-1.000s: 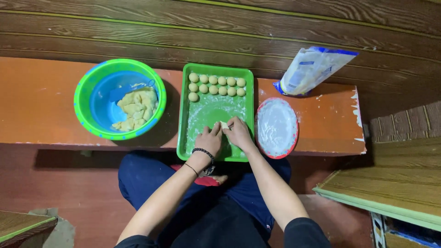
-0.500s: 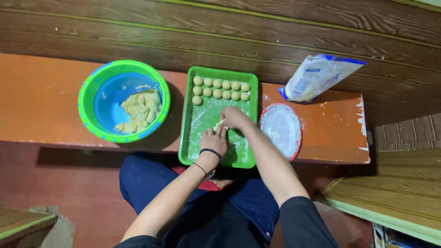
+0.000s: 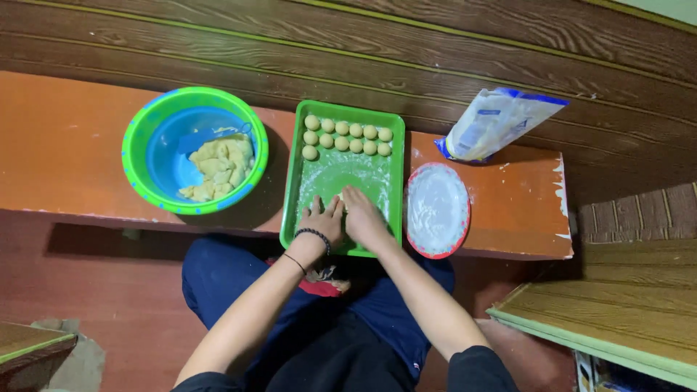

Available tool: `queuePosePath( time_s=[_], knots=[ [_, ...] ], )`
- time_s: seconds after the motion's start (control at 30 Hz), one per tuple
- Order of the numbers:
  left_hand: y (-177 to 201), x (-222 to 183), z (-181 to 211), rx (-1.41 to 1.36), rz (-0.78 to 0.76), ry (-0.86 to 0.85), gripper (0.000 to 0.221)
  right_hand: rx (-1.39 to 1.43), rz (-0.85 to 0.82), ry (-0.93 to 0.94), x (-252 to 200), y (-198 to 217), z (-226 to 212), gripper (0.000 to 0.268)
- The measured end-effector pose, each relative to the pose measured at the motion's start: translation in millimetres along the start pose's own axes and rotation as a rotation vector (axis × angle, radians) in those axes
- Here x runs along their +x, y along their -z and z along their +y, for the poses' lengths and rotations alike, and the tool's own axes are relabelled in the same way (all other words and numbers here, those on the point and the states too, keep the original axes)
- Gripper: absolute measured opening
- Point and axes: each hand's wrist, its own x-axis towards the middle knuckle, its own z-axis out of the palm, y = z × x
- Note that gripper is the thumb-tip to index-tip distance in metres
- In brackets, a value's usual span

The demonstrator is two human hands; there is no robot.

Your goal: Rolling pieces of dough into small balls and arranging them in a tray.

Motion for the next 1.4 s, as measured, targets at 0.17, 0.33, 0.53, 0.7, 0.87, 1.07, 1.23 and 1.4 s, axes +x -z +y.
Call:
queuePosePath(
  time_s=[0.17, 0.33, 0.53, 0.7, 0.87, 1.07, 1.23, 1.4],
  knots=[
    [20.6, -15.4, 2.9, -0.006, -0.047, 0.016, 0.074, -0.026, -0.183, -0.085, -15.1, 16.4, -25.3, 0.085],
    [17.4, -16.7, 0.4, -0.004, -0.049, -0.009, 0.078, -0.013, -0.294, -0.09, -6.4, 4.6, 0.2, 0.099],
    [13.6, -26.1, 10.7, 0.014, -0.057, 0.019, 0.07, 0.105, -0.453, -0.028, 29.9, 9.0, 47.2, 0.078],
    [-12.0, 5.1, 21.8, -0.001, -0.031, 0.082, 0.071, -0.058, -0.121, -0.233, 43.1, -25.5, 70.6, 0.046],
    [10.5, -0.5, 34.1, -0.004, 0.056, 0.125, 0.072, 0.092, -0.1, -0.2, 64.8, 5.9, 50.2, 0.024],
    [15.3, 1.4, 32.5, -0.015, 0.068, 0.132, 0.071, -0.002, -0.037, -0.009, 49.8, 20.1, 34.9, 0.023],
    [4.6, 3.3, 6.1, -0.03, 0.054, 0.024, 0.079, -0.246, 0.251, 0.278, 6.1, 1.7, 38.4, 0.043],
    [21.9, -16.4, -1.7, -0.092, 0.053, 0.012, 0.078, -0.273, 0.138, 0.193, -12.3, -10.2, 23.6, 0.063]
  ],
)
